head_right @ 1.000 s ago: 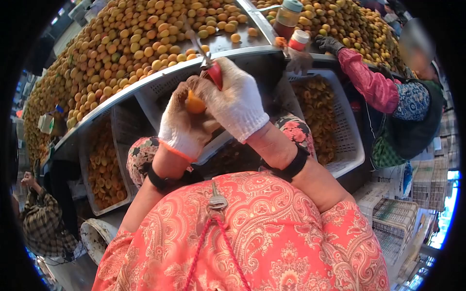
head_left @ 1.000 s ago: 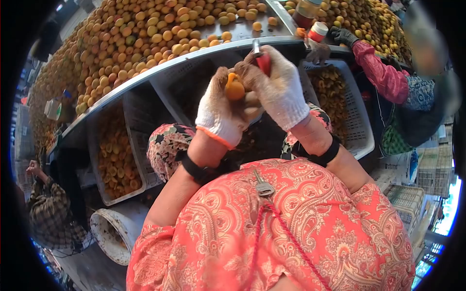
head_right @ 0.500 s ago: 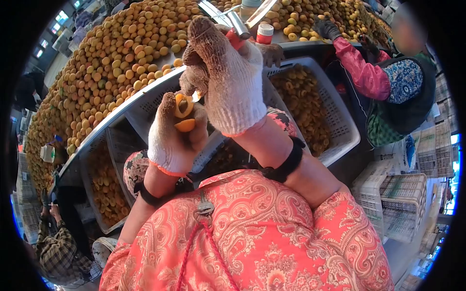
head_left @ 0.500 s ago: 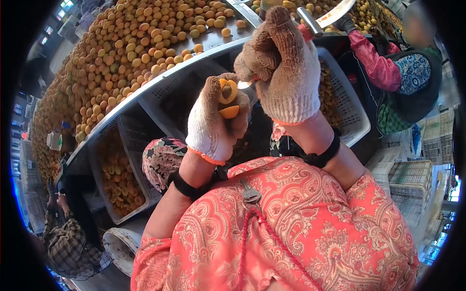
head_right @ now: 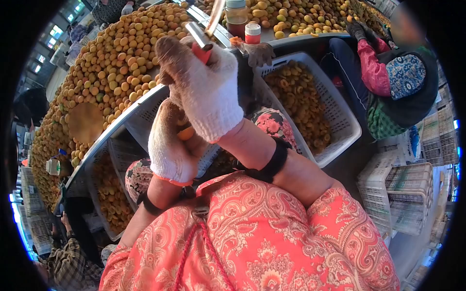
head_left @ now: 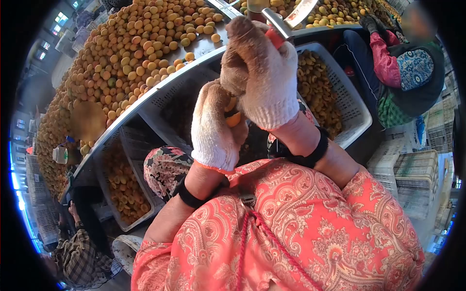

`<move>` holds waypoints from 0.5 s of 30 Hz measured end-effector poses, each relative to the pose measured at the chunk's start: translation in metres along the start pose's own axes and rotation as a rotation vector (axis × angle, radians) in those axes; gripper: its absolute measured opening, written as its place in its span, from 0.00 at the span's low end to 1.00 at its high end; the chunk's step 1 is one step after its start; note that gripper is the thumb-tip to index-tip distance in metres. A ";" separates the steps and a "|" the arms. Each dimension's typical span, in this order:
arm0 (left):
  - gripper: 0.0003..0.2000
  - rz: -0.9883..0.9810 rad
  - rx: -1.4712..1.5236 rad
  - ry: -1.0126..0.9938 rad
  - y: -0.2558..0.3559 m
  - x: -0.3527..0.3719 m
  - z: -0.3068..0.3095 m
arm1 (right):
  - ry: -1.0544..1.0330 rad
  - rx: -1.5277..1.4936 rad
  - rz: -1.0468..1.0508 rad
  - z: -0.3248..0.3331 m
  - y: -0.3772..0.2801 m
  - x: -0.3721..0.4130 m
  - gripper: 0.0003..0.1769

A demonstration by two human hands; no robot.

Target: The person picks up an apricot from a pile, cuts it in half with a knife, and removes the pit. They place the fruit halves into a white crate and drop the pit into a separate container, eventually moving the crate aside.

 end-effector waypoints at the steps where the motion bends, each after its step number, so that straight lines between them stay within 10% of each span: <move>1: 0.13 -0.019 0.021 -0.030 -0.001 0.001 -0.002 | -0.003 -0.141 -0.104 0.002 0.002 0.000 0.21; 15: 0.15 0.227 0.175 -0.276 -0.027 -0.025 0.008 | 0.075 -0.640 -0.371 0.046 0.064 -0.022 0.23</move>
Point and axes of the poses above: each hand's wrist, its own x-axis away from the middle knuckle, its own z-axis out of the back of the hand, y = z × x, the point moved 5 cm from there along -x, towards the middle knuckle, and after that the axes turned 10 degrees about -y, right-handed, at the moved point
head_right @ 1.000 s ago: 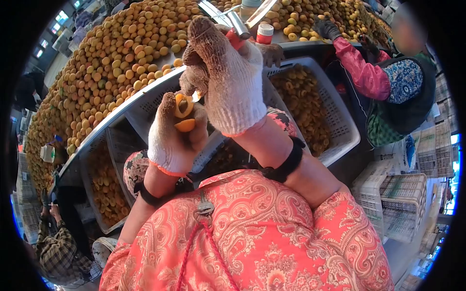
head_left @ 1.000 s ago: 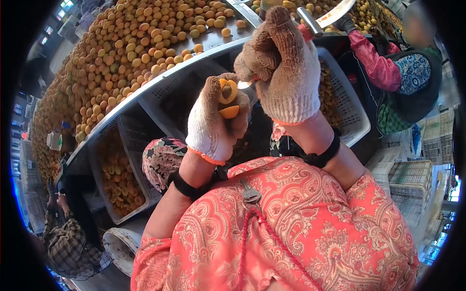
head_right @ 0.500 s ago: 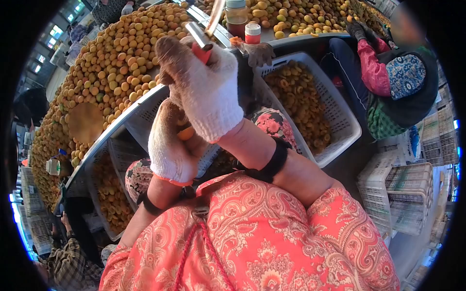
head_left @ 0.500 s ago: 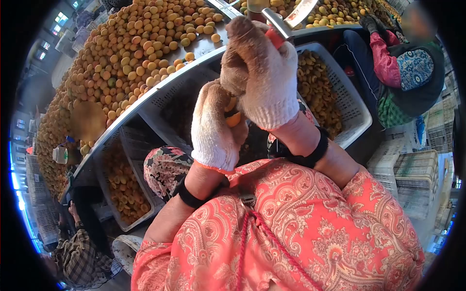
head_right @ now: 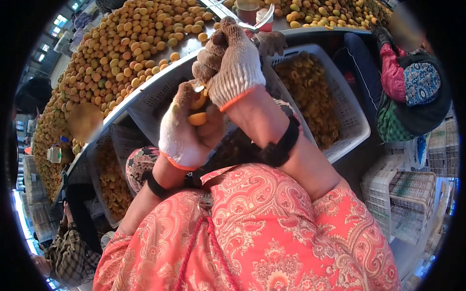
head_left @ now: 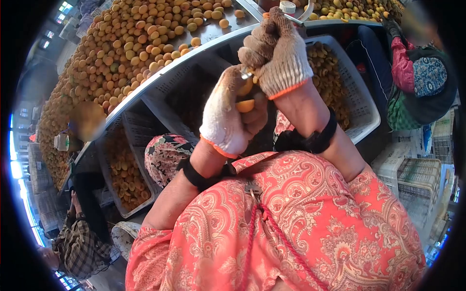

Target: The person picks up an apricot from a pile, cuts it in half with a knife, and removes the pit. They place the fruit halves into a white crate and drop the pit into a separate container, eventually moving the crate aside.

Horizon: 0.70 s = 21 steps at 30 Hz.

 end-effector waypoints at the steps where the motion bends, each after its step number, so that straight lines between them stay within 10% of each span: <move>1: 0.15 0.003 0.023 -0.117 0.001 -0.003 0.003 | 0.102 -0.045 0.001 0.006 0.003 -0.003 0.23; 4: 0.17 0.028 0.023 -0.186 0.007 -0.009 0.030 | 0.028 -0.059 -0.028 0.032 0.015 -0.019 0.18; 5: 0.14 -0.112 0.078 0.299 0.015 -0.009 0.047 | -0.134 0.460 0.075 0.036 0.010 -0.016 0.16; 9: 0.06 -0.479 -0.651 0.633 0.086 -0.002 0.137 | 0.142 0.460 0.060 0.075 0.033 -0.026 0.12; 21: 0.04 -0.693 -0.443 0.725 0.167 0.155 0.169 | 0.078 0.320 -0.146 0.061 0.075 -0.013 0.10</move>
Point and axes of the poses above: each hand's wrist, its own x-axis away from the middle knuckle, its own z-axis out of the back of the hand, y = z × x, the point moved 5 cm from there along -x, towards the middle knuckle, and after that the axes turned 10 degrees about -y, right-handed, at the moved point
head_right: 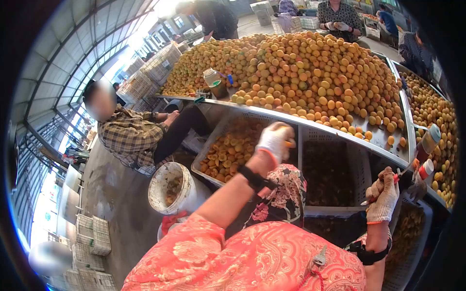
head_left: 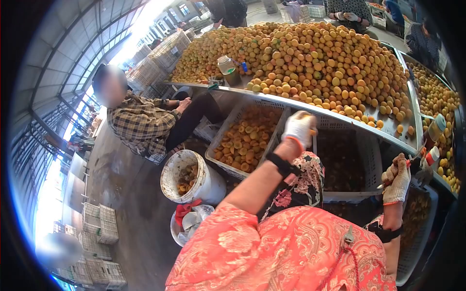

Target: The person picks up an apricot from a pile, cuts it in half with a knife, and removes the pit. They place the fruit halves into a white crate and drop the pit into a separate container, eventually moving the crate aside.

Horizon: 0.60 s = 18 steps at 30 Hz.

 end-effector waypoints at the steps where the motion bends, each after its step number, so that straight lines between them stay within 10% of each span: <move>1: 0.03 -0.039 0.062 0.013 0.002 0.003 0.025 | -0.004 -0.010 0.007 -0.007 -0.006 0.006 0.09; 5: 0.16 0.141 0.294 -0.104 -0.006 0.006 0.162 | -0.139 0.052 -0.110 -0.028 -0.020 0.031 0.04; 8: 0.18 -0.219 -0.610 0.507 0.033 -0.052 0.277 | -0.018 0.201 -0.048 -0.018 -0.027 0.044 0.06; 9: 0.21 0.021 -1.168 0.735 0.072 -0.030 0.228 | -0.039 0.251 -0.036 -0.013 -0.029 0.042 0.06; 11: 0.23 -0.167 -1.422 0.709 0.106 -0.056 0.224 | -0.009 0.287 -0.075 -0.002 -0.025 0.039 0.07; 15: 0.15 -0.416 -0.874 0.110 0.114 -0.138 0.088 | 0.025 0.233 -0.144 0.018 -0.020 0.027 0.07; 18: 0.15 -0.175 -0.863 -0.257 0.082 -0.141 -0.084 | -0.022 0.298 -0.127 0.029 -0.019 0.016 0.07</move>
Point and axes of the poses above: each hand's wrist, its own x-axis away from the middle knuckle, its own z-axis out of the back of the hand, y = z × x, the point moved 5 cm from there along -x, towards the middle knuckle, and after that the axes turned 10 degrees about -y, right-handed, at the moved point
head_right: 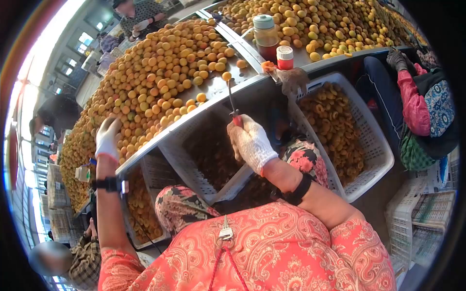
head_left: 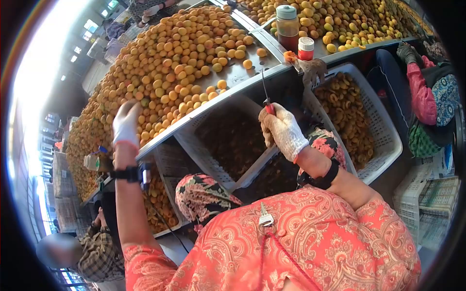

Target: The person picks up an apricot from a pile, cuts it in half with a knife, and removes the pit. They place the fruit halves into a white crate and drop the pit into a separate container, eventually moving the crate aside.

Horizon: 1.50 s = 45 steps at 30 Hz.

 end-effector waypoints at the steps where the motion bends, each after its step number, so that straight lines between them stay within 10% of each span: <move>1: 0.16 -0.054 0.004 -0.027 0.024 -0.014 -0.042 | 0.011 -0.004 -0.003 0.006 0.000 -0.002 0.07; 9: 0.24 -0.591 -0.823 -0.306 0.071 -0.142 -0.269 | 0.032 0.136 -0.173 0.061 0.004 -0.022 0.06; 17: 0.24 -0.520 -1.328 -0.293 0.046 -0.214 -0.340 | -0.006 0.127 -0.199 0.097 0.022 -0.046 0.05; 21: 0.14 -0.417 -1.232 -0.388 0.057 -0.199 -0.334 | -0.037 0.097 -0.161 0.096 0.015 -0.043 0.08; 30: 0.26 0.034 0.480 -0.665 0.090 -0.019 -0.257 | -0.171 0.347 0.077 0.057 -0.032 -0.012 0.11; 45: 0.16 -0.026 0.699 -0.377 0.088 0.137 -0.195 | -0.352 0.701 0.173 -0.031 -0.036 0.046 0.14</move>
Point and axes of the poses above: each hand's wrist, its own x-axis away from the middle knuckle, its own z-axis out of the back of the hand, y = z × x, the point moved 5 cm from there along -x, towards the middle knuckle, and after that the axes turned 10 degrees about -y, right-handed, at the moved point
